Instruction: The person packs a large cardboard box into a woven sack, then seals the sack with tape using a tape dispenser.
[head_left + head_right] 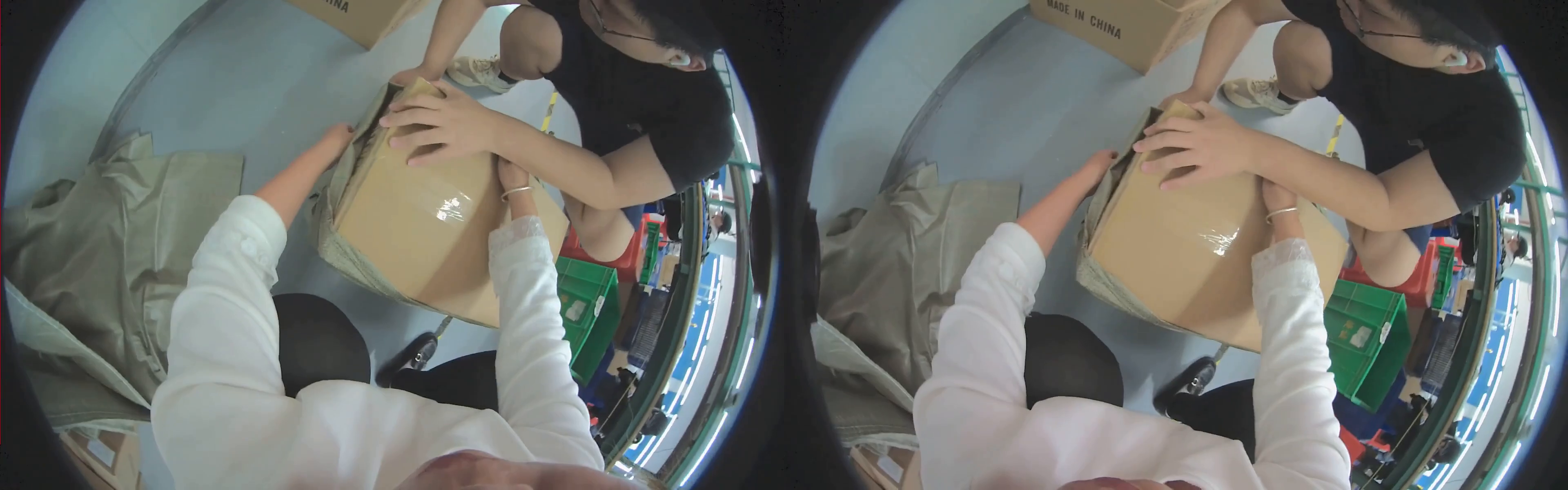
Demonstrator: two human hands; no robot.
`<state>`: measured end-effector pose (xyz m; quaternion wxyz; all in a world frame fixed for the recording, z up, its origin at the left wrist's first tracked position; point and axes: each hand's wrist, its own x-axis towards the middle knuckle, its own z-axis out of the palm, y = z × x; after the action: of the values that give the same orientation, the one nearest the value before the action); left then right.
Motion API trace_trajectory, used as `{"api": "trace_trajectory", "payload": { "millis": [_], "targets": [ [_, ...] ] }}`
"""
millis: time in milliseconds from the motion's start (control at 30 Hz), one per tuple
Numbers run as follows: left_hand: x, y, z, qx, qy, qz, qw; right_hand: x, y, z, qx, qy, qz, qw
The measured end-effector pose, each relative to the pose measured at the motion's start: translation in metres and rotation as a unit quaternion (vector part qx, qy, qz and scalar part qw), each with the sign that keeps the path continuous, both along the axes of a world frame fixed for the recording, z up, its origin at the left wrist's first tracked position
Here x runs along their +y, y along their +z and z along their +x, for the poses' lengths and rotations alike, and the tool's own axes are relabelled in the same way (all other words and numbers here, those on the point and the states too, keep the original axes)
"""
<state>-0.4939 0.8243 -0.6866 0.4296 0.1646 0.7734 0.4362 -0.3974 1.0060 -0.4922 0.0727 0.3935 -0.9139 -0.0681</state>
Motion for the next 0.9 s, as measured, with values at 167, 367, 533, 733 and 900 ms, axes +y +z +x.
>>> {"api": "trace_trajectory", "payload": {
  "millis": [167,367,533,733,900],
  "targets": [
    [-0.008,0.025,0.003,0.069,0.023,0.059,0.996,-0.019,0.02,-0.017,-0.068,0.115,-0.057,0.989],
    [-0.031,0.08,-0.004,0.026,0.174,0.097,0.98,-0.044,0.015,-0.016,-0.078,0.128,-0.028,0.988],
    [-0.048,0.154,0.011,-0.035,0.01,0.195,0.98,-0.013,-0.015,0.033,0.184,-0.134,0.22,0.948],
    [-0.064,0.219,0.064,0.154,-0.262,0.14,0.942,0.013,-0.111,0.121,-0.108,-0.524,-0.427,0.729],
    [-0.091,0.24,0.09,-0.013,-0.264,0.273,0.925,-0.006,-0.02,0.18,-0.082,-0.413,-0.27,0.866]
  ]
}}
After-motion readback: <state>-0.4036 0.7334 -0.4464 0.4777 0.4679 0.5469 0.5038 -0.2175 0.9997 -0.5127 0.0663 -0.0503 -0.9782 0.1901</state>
